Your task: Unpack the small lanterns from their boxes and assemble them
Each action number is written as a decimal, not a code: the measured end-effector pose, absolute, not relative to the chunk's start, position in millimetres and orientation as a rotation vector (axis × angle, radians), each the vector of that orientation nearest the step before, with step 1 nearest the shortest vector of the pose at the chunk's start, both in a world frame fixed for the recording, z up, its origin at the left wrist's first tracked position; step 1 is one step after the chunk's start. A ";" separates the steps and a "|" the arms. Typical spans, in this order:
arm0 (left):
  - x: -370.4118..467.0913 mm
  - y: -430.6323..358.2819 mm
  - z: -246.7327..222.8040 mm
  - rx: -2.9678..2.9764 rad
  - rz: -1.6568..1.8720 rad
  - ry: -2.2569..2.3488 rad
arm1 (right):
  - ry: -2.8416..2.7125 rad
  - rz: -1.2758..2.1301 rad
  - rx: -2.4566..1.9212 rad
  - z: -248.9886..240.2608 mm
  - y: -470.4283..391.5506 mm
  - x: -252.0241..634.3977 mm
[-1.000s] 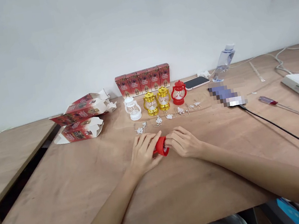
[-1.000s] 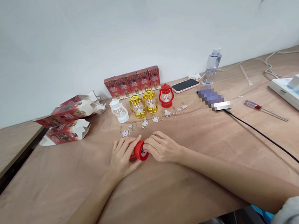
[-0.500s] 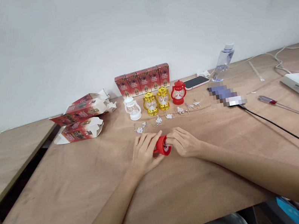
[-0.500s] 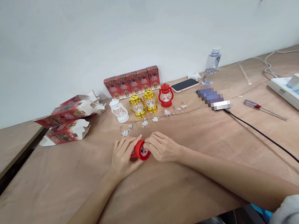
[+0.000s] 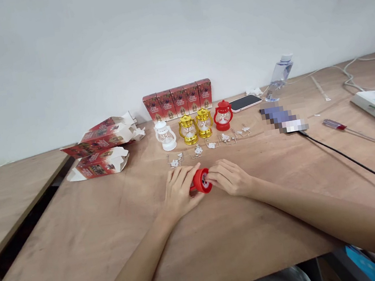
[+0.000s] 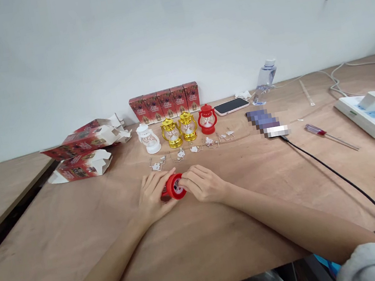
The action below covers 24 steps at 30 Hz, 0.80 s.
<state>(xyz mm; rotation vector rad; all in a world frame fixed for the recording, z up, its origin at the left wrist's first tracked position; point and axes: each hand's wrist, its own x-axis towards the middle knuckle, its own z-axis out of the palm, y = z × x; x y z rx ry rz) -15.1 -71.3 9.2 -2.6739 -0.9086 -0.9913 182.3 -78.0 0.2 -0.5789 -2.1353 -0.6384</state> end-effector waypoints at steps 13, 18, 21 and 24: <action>-13.9 -74.3 13.3 -2.594 -0.916 -0.864 | -2.126 -0.719 -0.538 0.8 -77.3 182.7; -13.4 -74.3 14.2 -2.596 -0.889 -0.845 | -2.136 -0.685 -0.547 -0.6 -76.9 181.0; -13.7 -74.1 14.8 -2.616 -0.874 -0.858 | -2.151 -0.661 -0.538 -0.4 -76.2 180.2; -14.0 -74.2 15.6 -2.632 -0.867 -0.875 | -2.160 -0.638 -0.522 -0.8 -75.0 179.9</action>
